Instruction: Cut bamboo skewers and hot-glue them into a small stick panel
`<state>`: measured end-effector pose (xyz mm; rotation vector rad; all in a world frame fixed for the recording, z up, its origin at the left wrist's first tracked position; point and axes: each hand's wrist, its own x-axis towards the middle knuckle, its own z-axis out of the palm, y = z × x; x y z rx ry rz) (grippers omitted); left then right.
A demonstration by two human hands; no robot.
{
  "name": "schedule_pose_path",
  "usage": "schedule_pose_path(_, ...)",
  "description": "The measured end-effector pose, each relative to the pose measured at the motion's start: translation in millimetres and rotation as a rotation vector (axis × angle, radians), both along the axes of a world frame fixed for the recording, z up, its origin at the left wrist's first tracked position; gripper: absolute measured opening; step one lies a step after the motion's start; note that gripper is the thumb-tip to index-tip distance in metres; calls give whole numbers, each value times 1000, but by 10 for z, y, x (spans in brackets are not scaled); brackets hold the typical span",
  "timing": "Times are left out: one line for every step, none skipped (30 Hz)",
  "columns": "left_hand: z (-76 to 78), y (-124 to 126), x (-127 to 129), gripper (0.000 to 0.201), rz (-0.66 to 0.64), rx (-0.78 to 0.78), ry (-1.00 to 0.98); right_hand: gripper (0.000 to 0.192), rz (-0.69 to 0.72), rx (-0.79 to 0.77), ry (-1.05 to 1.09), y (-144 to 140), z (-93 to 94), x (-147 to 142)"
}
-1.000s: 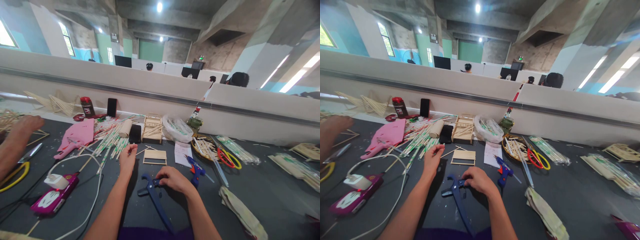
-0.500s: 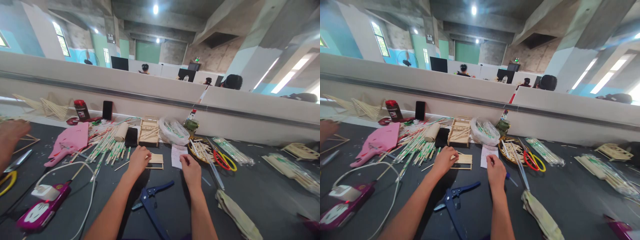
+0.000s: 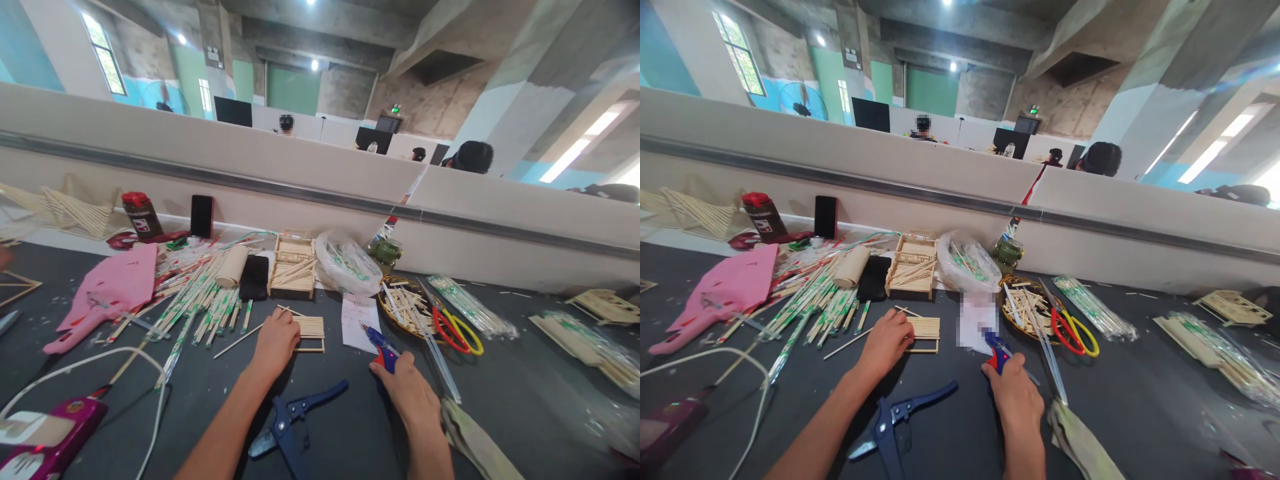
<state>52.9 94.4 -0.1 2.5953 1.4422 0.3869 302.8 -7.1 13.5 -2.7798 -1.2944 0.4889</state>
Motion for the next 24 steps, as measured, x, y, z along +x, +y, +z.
schedule_pose_path(-1,2,6,9,1,2,8,45,-17,-10,0,14,-8,-6)
schedule_pose_path(-2,3,11,10,1,8,15,44,-36,-17,-2,23,-18,0)
schedule_pose_path(-3,2,16,11,0,17,24,43,-55,-17,-1,26,-31,19)
schedule_pose_path(-6,1,20,12,-3,30,32,42,-73,-3,4,23,-45,48)
schedule_pose_path(-8,-1,24,14,-6,46,41,42,-87,29,20,16,-60,85)
schedule_pose_path(-10,-3,28,16,-11,65,50,42,-100,84,52,6,-71,125)
schedule_pose_path(-10,-7,31,18,-17,83,57,43,-113,157,104,-6,-77,161)
schedule_pose_path(-7,-10,31,20,-22,98,62,45,-128,244,174,-17,-76,188)
schedule_pose_path(0,-12,26,21,-24,108,61,49,-148,341,258,-26,-65,199)
schedule_pose_path(12,-14,16,21,-26,112,51,53,-168,446,352,-31,-44,190)
schedule_pose_path(29,-14,-3,20,-25,112,29,55,-183,549,454,-31,-14,159)
schedule_pose_path(49,-11,-30,18,-22,105,-8,56,-183,642,557,-28,24,108)
schedule_pose_path(71,-7,-67,15,-15,92,-60,54,-164,719,662,-21,65,42)
schedule_pose_path(93,2,-112,13,1,74,-128,50,-127,763,770,-12,106,-31)
schedule_pose_path(112,14,-163,11,24,49,-209,45,-76,777,871,-2,143,-105)
schedule_pose_path(125,31,-219,10,64,15,-304,42,-29,770,962,9,172,-170)
schedule_pose_path(130,52,-276,10,128,-25,-403,41,9,754,1041,18,193,-223)
schedule_pose_path(125,78,-333,11,197,-69,-500,41,32,737,1107,25,203,-258)
schedule_pose_path(110,106,-387,13,265,-113,-599,43,41,725,1162,31,204,-276)
schedule_pose_path(85,137,-435,14,319,-151,-691,45,38,720,1205,33,199,-279)
schedule_pose_path(52,168,-476,16,361,-181,-768,44,30,722,1232,33,190,-272)
schedule_pose_path(12,199,-507,18,395,-202,-825,42,22,728,1242,30,181,-262)
schedule_pose_path(-30,226,-526,21,412,-217,-855,39,17,736,1236,26,175,-253)
schedule_pose_path(-73,249,-534,21,419,-222,-859,36,19,746,1220,21,172,-252)
